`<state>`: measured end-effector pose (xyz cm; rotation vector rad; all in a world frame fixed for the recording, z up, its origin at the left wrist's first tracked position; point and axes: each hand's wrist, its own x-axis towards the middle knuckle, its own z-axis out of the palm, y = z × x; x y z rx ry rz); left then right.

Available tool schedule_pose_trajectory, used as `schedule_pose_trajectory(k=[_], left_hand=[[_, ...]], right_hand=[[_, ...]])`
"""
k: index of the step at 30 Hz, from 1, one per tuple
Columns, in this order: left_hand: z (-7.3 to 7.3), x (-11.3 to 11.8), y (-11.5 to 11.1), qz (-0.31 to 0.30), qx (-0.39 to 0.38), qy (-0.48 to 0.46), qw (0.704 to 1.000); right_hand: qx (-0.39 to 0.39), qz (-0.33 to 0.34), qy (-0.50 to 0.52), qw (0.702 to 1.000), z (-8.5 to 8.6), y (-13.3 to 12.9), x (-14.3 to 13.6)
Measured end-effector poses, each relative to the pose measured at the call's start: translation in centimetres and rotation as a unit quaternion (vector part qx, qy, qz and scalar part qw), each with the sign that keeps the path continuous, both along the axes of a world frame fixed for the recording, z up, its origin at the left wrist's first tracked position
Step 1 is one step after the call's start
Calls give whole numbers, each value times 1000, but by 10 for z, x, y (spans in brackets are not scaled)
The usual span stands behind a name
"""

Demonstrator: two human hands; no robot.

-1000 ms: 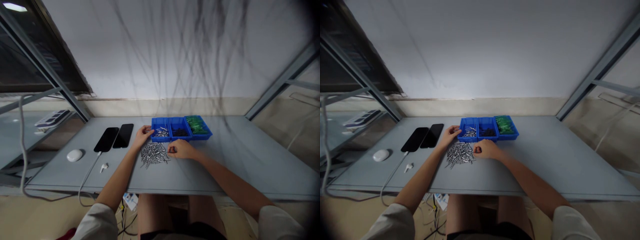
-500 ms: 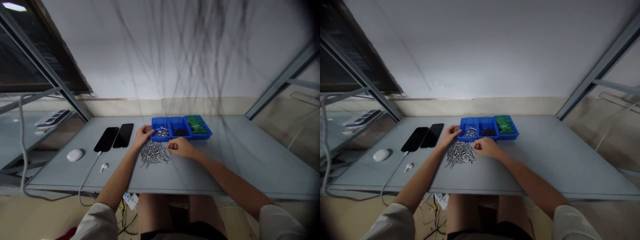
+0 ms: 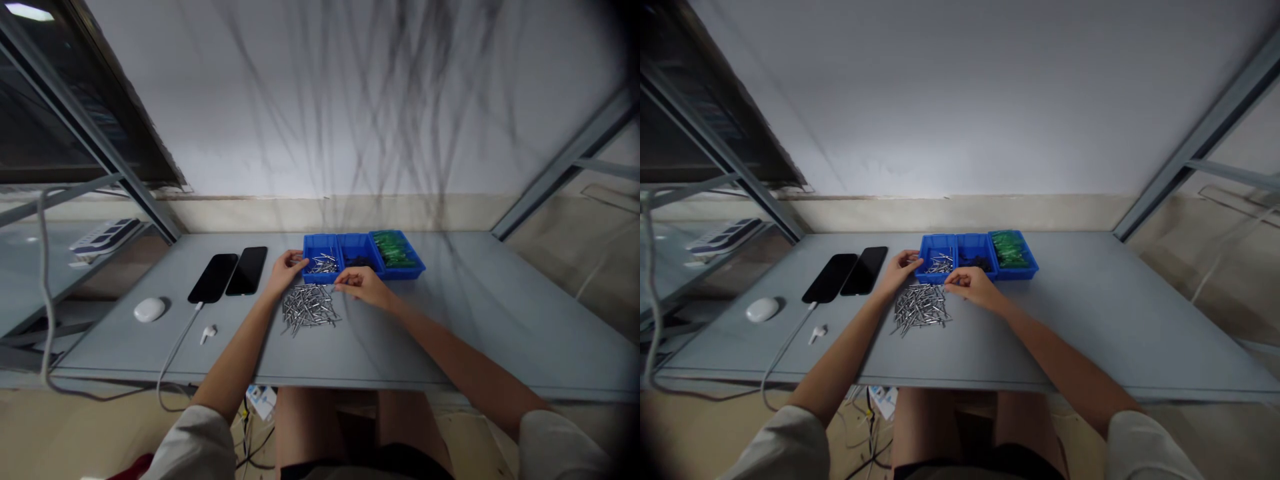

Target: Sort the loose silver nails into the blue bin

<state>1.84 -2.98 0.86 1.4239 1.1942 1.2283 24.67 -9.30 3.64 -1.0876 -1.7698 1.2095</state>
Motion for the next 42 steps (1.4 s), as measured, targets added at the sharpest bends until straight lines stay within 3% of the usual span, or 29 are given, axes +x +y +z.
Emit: schedule_pose_trajectory(k=[9,17,26,33,42], left_hand=[[-4,-2,2,-6,0,0,1000],[0,-1,-1,-7,-3,-6,1000],[-3,-2,1,-10,-4,-10,1000],[-2,-1,0,-6,5,4,1000],[-1,0,0,-6,3,-4,1000]], right_hand=[[-59,-50,148,986,5,6,1],[-49,-101,175,978,9,7,4],[-2,-117,140,983,5,4,0],[101,-133,-15,986,-4,-4,-3],[135,-112,-36,984,-5,-3,-3]])
